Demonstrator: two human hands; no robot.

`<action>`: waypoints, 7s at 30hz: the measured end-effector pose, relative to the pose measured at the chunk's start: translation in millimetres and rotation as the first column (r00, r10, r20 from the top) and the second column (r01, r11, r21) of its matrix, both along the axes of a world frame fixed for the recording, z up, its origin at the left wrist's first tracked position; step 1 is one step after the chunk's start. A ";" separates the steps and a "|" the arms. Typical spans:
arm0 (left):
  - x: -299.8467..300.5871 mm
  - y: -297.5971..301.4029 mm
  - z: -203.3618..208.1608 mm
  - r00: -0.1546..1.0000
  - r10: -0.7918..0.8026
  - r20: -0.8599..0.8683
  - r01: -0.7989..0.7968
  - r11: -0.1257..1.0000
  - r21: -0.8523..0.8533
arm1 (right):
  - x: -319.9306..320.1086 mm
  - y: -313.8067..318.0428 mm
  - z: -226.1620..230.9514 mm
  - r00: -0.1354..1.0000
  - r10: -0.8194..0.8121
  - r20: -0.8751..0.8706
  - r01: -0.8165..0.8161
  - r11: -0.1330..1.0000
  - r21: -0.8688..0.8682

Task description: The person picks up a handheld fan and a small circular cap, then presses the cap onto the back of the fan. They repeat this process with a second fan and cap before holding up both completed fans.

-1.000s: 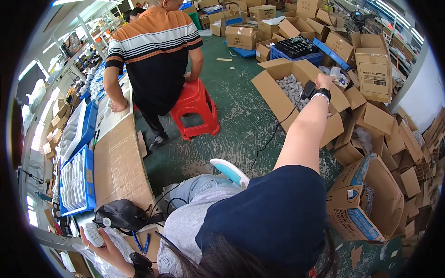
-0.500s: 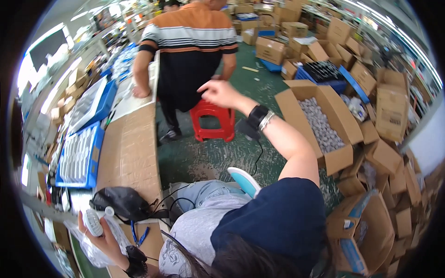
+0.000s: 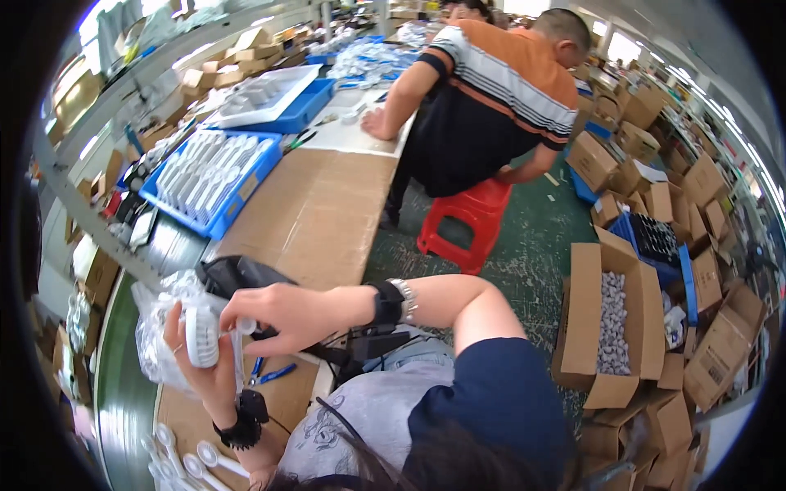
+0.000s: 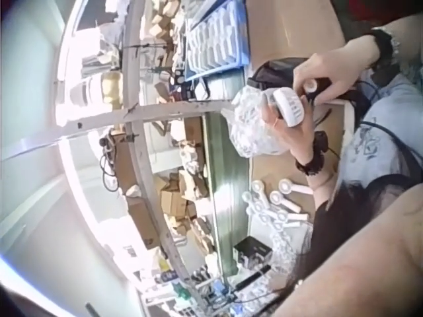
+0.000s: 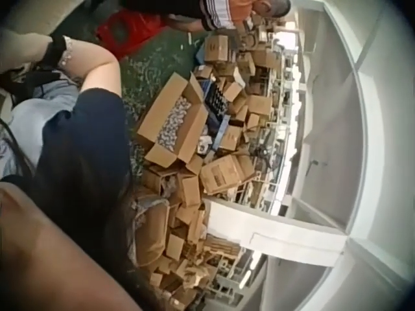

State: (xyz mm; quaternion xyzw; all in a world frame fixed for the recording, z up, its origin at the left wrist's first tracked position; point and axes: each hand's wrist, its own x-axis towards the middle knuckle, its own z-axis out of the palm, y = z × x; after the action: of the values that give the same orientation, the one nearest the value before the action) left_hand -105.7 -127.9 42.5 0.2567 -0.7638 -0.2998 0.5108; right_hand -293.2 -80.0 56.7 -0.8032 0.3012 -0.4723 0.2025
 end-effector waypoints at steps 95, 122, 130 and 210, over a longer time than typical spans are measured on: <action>15.1 -49.9 -1.6 0.991 0.120 -0.066 -0.109 0.983 0.150 | 15.1 -98.3 -1.6 0.922 0.202 0.331 -0.252 0.961 0.115; 38.5 -73.2 -13.9 0.876 0.229 -0.425 -0.123 0.957 0.262 | 67.0 -140.8 -6.3 0.870 0.282 0.405 -0.439 0.817 0.375; 23.7 -94.7 -36.8 0.822 0.489 -0.292 -0.296 0.805 0.514 | 43.5 -167.0 -7.3 0.951 0.266 0.155 -0.286 0.951 0.122; 18.4 -77.6 -28.4 0.848 0.528 -0.051 -0.516 0.842 0.156 | 35.2 -154.1 -7.2 0.836 0.471 0.283 -0.412 0.878 -0.245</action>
State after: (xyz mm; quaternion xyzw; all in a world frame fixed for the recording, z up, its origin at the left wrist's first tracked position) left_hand -87.2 -205.4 14.0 0.4751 -0.6184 -0.2122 0.5889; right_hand -258.0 -234.2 49.5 -0.7737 0.0260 -0.5662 0.2832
